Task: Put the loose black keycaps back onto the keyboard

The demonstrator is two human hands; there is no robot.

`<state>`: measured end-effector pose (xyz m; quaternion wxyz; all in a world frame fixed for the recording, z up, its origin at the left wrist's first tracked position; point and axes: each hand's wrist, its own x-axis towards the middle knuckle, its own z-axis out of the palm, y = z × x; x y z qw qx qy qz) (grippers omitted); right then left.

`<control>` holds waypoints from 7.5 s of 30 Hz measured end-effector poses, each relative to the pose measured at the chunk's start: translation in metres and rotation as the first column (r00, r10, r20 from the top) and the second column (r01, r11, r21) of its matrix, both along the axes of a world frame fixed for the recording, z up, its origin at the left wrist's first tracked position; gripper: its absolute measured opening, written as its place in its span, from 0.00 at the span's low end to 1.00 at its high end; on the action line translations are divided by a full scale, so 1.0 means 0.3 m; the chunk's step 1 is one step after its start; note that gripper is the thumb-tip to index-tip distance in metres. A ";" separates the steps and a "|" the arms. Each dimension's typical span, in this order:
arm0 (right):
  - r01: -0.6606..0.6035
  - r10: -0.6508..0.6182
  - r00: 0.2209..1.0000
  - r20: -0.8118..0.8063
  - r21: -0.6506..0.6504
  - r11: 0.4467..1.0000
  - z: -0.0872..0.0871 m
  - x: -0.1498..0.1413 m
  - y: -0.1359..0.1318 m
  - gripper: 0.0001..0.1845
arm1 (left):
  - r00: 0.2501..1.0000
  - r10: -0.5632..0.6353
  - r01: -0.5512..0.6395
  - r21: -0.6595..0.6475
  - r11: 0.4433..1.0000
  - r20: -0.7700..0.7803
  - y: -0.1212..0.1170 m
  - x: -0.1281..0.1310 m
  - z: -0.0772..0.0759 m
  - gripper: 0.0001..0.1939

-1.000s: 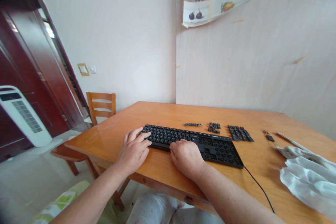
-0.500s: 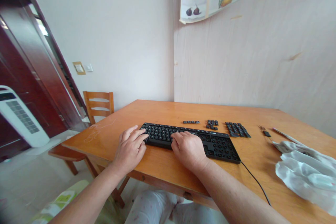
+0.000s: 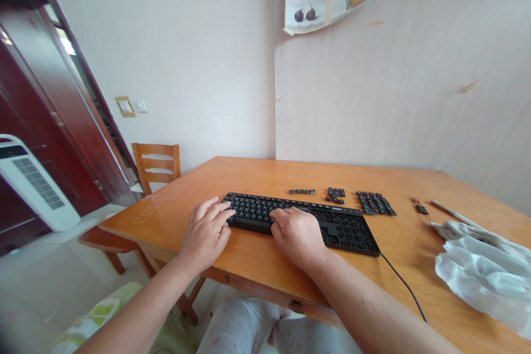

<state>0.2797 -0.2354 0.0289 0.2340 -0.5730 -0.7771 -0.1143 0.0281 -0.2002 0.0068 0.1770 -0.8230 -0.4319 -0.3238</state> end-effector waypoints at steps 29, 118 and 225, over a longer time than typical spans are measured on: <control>-0.045 0.048 0.998 0.027 -0.107 0.993 0.002 -0.008 -0.004 0.15 | 0.999 -0.016 0.015 -0.020 1.000 -0.039 -0.003 0.005 0.006 0.19; -0.092 0.100 0.994 0.043 -0.164 0.982 -0.001 -0.010 0.000 0.16 | 0.997 -0.043 0.039 -0.049 0.998 -0.072 0.008 -0.001 -0.005 0.16; 0.433 -0.505 0.839 -0.204 -0.312 0.845 -0.086 0.550 -0.092 0.16 | 0.711 0.334 0.033 -0.504 0.863 0.618 0.207 -0.109 -0.085 0.35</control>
